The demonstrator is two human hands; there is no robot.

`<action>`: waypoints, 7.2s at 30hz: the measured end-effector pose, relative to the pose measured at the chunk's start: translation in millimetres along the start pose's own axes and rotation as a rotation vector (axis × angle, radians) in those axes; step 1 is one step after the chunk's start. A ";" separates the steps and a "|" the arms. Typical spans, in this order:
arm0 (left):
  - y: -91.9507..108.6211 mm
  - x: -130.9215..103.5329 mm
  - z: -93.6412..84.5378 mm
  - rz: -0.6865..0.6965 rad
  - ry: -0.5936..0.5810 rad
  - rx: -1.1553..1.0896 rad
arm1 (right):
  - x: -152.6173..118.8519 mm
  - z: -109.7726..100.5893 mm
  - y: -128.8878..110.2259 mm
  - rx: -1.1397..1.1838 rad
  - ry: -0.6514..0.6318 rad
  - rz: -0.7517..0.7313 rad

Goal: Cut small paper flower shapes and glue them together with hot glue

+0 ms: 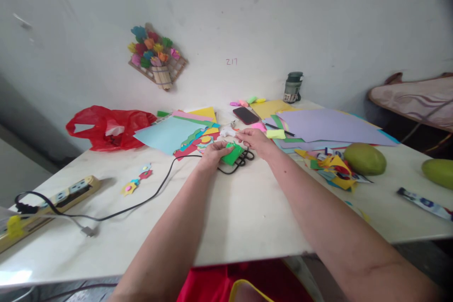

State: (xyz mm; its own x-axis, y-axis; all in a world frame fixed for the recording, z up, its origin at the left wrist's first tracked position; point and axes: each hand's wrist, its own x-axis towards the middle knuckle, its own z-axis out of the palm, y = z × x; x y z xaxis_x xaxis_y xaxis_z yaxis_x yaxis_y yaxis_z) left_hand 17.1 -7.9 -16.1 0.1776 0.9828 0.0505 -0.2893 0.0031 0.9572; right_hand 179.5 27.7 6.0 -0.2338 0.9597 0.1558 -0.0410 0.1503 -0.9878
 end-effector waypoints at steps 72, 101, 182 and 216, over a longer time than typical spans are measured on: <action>-1.7 8.0 1.5 0.188 0.126 -0.035 | -7.3 8.2 -2.7 0.038 -0.043 0.059; -9.9 13.3 -8.0 0.143 0.252 -0.079 | 5.3 -11.7 -1.0 0.215 0.405 0.026; -5.1 7.1 -10.8 0.146 0.185 -0.113 | -3.5 23.0 7.8 -0.146 0.156 -0.001; 1.4 2.0 -5.1 0.007 0.067 -0.070 | -1.8 32.4 13.2 -0.054 0.222 -0.145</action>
State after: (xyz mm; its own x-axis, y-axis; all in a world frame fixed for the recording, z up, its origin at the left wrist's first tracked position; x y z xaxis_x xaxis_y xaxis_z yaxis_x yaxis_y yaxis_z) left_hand 12.3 -5.1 -16.1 0.1129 0.9930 0.0357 -0.3557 0.0069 0.9346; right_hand 147.9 20.3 -7.2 -0.0107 0.9549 0.2968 -0.0051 0.2968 -0.9549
